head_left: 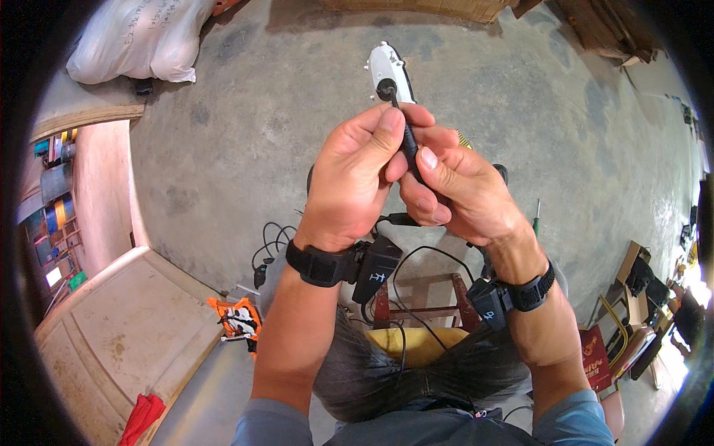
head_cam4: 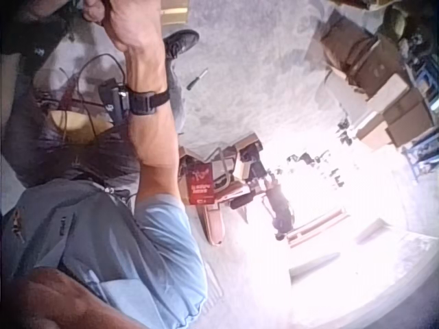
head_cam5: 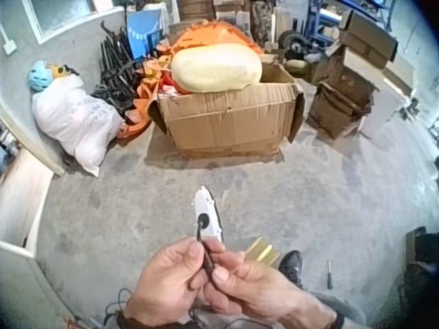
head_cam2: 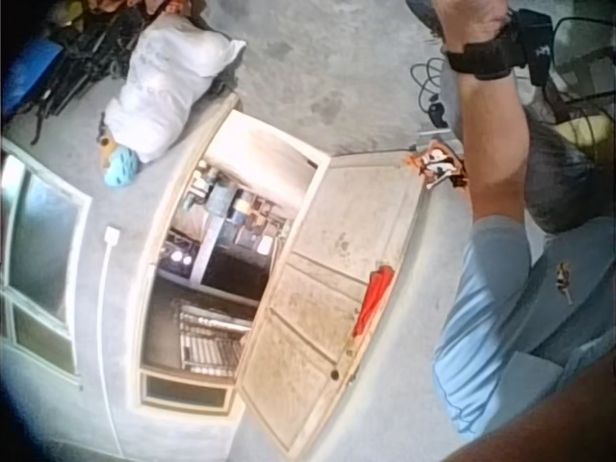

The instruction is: Connecting wires and electrical connectors to a small component or sensor.

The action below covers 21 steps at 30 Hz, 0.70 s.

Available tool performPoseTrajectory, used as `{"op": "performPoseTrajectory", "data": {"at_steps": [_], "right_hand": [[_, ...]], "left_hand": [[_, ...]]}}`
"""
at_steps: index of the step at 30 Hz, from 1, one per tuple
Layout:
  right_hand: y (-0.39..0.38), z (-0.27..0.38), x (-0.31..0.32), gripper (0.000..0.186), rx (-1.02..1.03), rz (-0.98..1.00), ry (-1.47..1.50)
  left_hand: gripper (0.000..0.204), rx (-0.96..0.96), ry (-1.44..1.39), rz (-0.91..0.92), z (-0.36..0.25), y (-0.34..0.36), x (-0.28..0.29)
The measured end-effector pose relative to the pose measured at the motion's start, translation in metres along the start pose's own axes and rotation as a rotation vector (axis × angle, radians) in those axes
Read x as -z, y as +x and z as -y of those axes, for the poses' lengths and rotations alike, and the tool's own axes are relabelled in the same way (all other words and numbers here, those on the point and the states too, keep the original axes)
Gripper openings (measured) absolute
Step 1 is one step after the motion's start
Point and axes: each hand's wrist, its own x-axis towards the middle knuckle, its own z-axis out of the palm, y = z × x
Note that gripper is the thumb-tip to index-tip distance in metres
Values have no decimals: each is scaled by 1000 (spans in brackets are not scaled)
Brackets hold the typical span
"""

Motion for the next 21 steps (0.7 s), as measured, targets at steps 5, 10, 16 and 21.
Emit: {"op": "performPoseTrajectory", "data": {"at_steps": [5,10,16,21], "right_hand": [[5,-7,1,29,22,-30,-39],[7,-12,-3,30,88,-153,-280],[9,-22,-14,25,298,-401,-914],[13,-21,-22,20,404,-555,-1334]], "left_hand": [[30,-50,-42,-70,-1,-2,-9],[26,-108,-12,-218,-3,-1,-20],[28,-104,91,-305,0,-1,-21],[28,-135,127,-330,7,5,-16]]}}
